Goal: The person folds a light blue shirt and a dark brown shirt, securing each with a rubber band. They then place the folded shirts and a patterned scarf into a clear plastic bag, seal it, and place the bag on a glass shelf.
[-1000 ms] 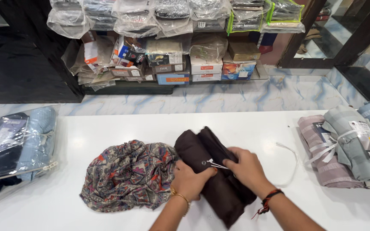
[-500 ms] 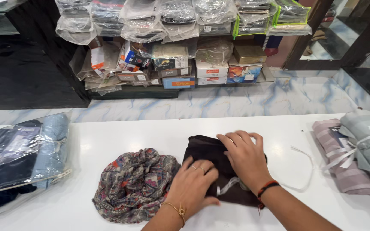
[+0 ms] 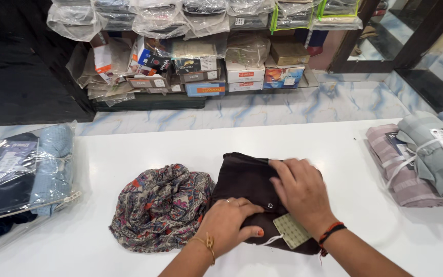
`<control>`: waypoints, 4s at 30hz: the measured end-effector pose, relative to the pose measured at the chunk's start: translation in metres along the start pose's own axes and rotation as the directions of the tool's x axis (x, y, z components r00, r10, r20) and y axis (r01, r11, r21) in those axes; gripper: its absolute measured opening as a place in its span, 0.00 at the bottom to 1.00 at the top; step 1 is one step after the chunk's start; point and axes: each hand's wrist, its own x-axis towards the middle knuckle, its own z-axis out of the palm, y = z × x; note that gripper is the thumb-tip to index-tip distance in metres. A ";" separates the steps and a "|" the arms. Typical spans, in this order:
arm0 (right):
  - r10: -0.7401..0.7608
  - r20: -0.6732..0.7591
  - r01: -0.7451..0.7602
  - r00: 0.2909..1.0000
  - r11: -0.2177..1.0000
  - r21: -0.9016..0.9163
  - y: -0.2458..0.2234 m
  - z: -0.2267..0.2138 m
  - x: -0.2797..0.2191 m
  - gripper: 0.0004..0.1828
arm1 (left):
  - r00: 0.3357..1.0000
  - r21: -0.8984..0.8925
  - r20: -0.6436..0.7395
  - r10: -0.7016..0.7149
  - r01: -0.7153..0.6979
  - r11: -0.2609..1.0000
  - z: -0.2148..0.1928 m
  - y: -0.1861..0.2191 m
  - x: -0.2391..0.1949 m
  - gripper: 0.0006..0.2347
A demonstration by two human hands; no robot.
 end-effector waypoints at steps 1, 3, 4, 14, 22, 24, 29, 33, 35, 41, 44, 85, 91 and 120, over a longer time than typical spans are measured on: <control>0.046 0.115 -0.054 0.992 0.997 0.064 -0.001 0.000 -0.004 0.19 | 0.999 -0.009 0.026 -0.028 0.028 1.000 0.001 -0.002 0.000 0.21; 0.036 0.253 -0.081 0.967 0.983 0.168 0.003 -0.003 -0.013 0.17 | 0.994 -0.022 0.078 -0.082 0.084 0.996 0.001 -0.007 0.006 0.21; -0.017 0.276 -0.047 0.961 0.974 0.221 0.006 -0.007 -0.021 0.17 | 0.993 -0.018 0.083 -0.084 0.086 0.996 0.001 -0.008 0.005 0.21; 0.208 0.457 -0.350 0.865 0.902 0.252 0.035 -0.023 -0.052 0.26 | 0.971 -0.025 0.134 -0.200 0.205 0.978 -0.004 -0.006 0.017 0.21; 0.343 0.298 -0.443 0.891 0.802 0.401 0.010 0.010 -0.049 0.26 | 0.960 -0.037 0.125 -0.252 0.258 0.965 -0.003 -0.005 0.023 0.21; 0.346 0.195 -0.396 0.918 0.828 0.396 0.007 0.014 -0.060 0.27 | 0.964 -0.021 0.111 -0.241 0.245 0.969 -0.001 -0.005 0.021 0.20; 0.452 0.346 -0.545 0.822 0.799 0.253 0.003 0.017 -0.073 0.27 | 0.985 0.039 0.055 -0.165 0.163 0.986 0.003 -0.003 0.011 0.24; 0.367 0.458 -0.541 0.809 0.770 0.338 0.013 0.013 -0.071 0.26 | 0.995 0.234 0.072 -0.073 0.054 0.971 0.010 -0.004 0.009 0.42; 0.322 0.490 -0.560 0.810 0.673 0.483 0.023 0.011 -0.074 0.24 | 0.987 0.190 0.091 -0.132 0.113 0.975 0.014 -0.004 0.011 0.40; 0.549 0.101 -0.515 0.829 0.683 0.518 0.033 0.026 -0.092 0.21 | 0.957 0.049 0.106 -0.270 0.267 0.963 0.013 -0.006 0.018 0.37; 0.661 0.197 -0.656 0.724 0.572 0.493 0.034 0.034 -0.095 0.23 | 0.941 0.003 0.100 -0.324 0.325 0.946 0.015 -0.006 0.021 0.35; 0.025 -0.038 -0.016 0.999 0.972 0.233 0.067 0.010 0.000 0.15 | 0.930 0.018 -0.012 -0.368 0.368 0.930 0.025 0.004 0.031 0.30; -0.374 0.052 0.342 0.926 0.889 0.305 0.028 -0.006 -0.016 0.21 | 0.932 0.051 -0.049 -0.359 0.362 0.931 0.023 0.011 0.029 0.31; -0.189 0.400 -0.001 0.897 0.903 0.429 0.051 0.005 -0.021 0.25 | 0.898 0.428 -0.415 0.149 0.047 0.903 0.106 0.003 -0.040 0.07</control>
